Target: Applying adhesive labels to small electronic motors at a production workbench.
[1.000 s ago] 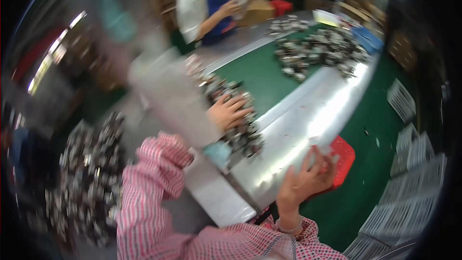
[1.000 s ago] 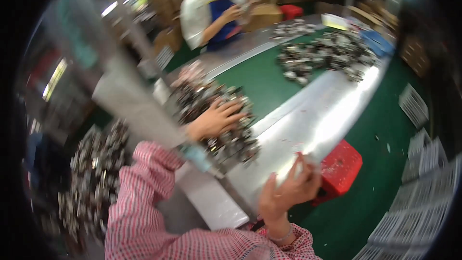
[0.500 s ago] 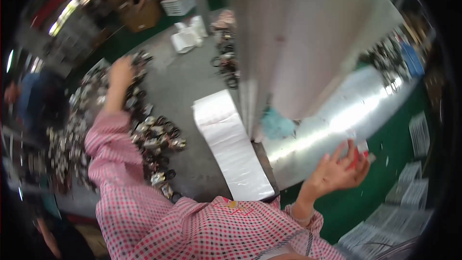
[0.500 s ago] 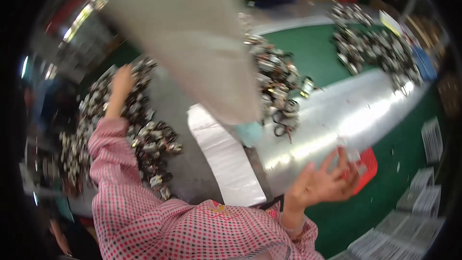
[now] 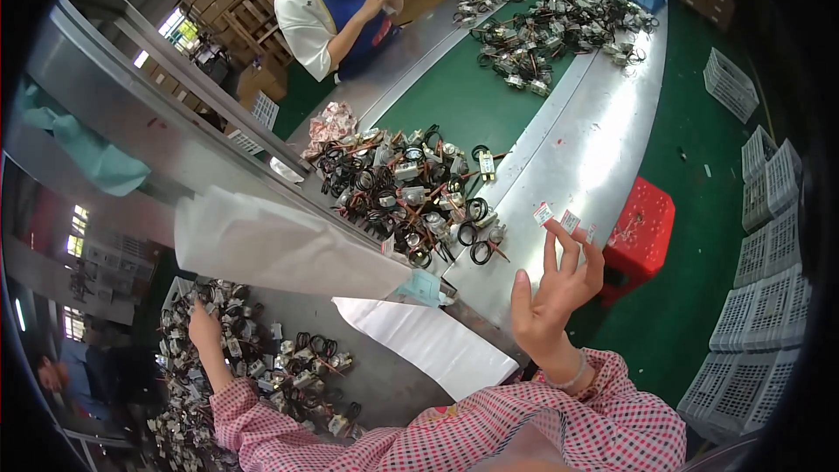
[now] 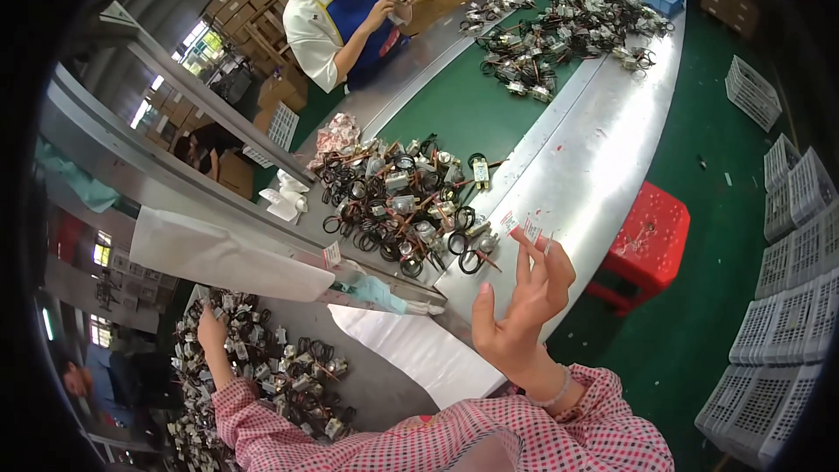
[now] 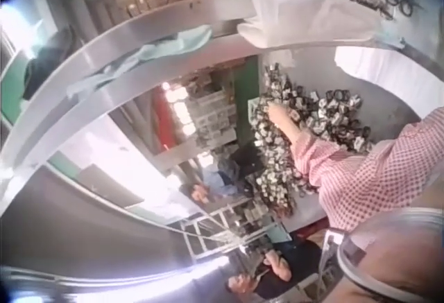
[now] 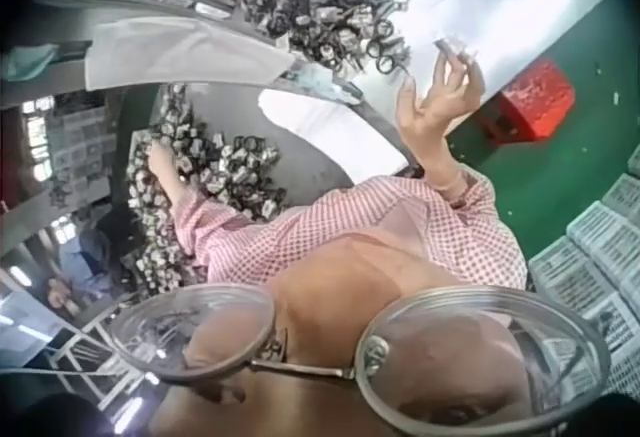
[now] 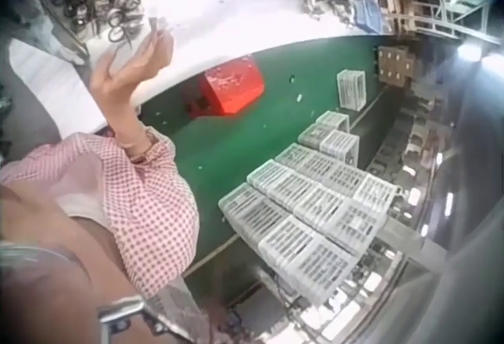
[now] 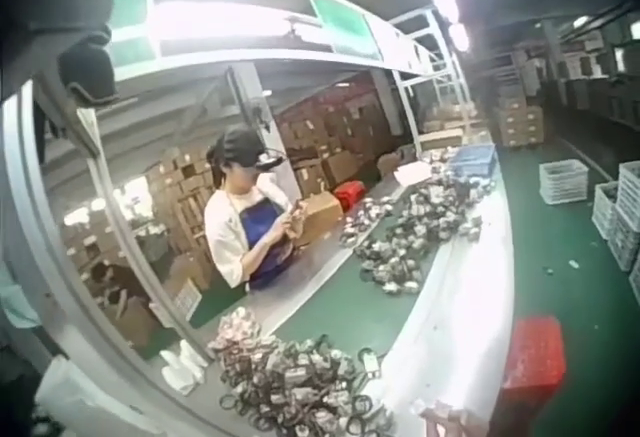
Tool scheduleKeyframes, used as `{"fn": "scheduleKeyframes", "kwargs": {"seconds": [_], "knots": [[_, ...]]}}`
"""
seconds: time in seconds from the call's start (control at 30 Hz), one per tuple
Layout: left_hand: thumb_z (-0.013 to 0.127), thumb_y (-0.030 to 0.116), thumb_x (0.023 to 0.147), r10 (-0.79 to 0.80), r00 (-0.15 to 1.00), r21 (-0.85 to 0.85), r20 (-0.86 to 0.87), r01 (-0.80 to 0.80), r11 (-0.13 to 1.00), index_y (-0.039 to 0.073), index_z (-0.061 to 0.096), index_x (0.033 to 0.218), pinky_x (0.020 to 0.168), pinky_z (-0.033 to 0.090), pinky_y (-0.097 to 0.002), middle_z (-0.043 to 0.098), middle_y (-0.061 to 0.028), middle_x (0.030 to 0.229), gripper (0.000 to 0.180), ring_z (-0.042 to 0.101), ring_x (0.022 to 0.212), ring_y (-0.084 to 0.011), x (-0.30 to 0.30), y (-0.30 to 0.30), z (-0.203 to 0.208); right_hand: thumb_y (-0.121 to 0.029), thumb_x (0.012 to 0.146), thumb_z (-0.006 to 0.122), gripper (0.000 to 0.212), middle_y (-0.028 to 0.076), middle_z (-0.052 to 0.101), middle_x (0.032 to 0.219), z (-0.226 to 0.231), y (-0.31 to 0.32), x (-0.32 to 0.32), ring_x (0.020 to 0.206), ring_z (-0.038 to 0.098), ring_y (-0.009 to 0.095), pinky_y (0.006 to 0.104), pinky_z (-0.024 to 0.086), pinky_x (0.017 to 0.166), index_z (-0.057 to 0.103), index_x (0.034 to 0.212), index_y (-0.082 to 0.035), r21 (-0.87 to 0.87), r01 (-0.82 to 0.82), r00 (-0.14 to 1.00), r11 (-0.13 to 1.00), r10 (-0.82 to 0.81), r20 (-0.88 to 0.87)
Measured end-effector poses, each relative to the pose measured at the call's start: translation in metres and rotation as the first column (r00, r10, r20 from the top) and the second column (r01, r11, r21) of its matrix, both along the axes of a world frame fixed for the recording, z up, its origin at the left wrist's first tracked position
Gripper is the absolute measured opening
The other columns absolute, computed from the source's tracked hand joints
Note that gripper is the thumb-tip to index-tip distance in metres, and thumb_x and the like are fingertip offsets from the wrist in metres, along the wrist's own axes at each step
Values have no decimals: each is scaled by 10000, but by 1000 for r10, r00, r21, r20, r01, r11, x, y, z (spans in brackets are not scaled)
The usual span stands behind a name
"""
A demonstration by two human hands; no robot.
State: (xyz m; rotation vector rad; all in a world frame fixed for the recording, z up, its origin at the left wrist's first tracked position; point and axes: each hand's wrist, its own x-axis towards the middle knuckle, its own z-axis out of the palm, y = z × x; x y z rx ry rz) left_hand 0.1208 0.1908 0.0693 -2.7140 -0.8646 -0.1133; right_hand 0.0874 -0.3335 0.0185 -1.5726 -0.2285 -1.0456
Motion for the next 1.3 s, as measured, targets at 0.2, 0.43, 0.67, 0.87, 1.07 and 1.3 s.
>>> {"fn": "scheduleKeyframes", "kwargs": {"seconds": [0.2,0.43,0.67,0.87,1.07,1.3], "knots": [[585,43,766,-306,866,-126,395,382,916,50,497,1185,815,440,-388,547,-164,1103,429,533,988,-334,10,-5,23,123,683,458,647,173,240,1268,-24,-35,82,1195,359,346,459,283,1034,214,1274,22,-318,365,921,875,-389,-11],[542,67,837,-188,695,-419,694,602,680,46,415,1258,853,405,-285,466,-72,1221,440,488,1017,-165,20,-47,40,29,666,595,776,189,298,1238,-88,-74,238,1139,334,378,468,306,953,204,1331,-58,-562,342,893,753,-447,-55],[558,-60,787,-166,583,-505,795,788,352,50,498,1116,840,396,-233,393,-28,1203,352,462,1010,-132,4,-83,42,-109,646,677,880,157,281,1246,-131,-60,255,1185,316,337,630,277,924,176,1366,-182,-785,208,811,583,-552,-195],[586,-17,789,-18,468,-465,884,881,85,43,366,1303,841,416,-214,424,-80,1280,563,467,1066,-119,0,-144,58,-67,632,665,864,147,297,1252,-128,-49,234,1182,331,338,621,246,960,217,1365,-166,-828,133,910,544,-398,-115],[690,189,763,-4,384,-384,923,923,-23,54,321,1323,787,457,-216,410,-104,1297,685,532,998,-138,1,-182,52,-80,636,666,848,150,300,1253,-124,-35,208,1171,337,341,617,259,943,229,1360,-149,-802,133,922,583,-368,-116],[657,112,773,320,602,-544,732,798,-258,111,313,1343,817,479,-254,387,-98,1311,666,535,1048,-241,1,-197,19,2,704,560,729,149,397,1182,-111,-69,165,1051,449,297,445,354,925,233,1348,-92,-602,276,879,749,-451,-158]]}}
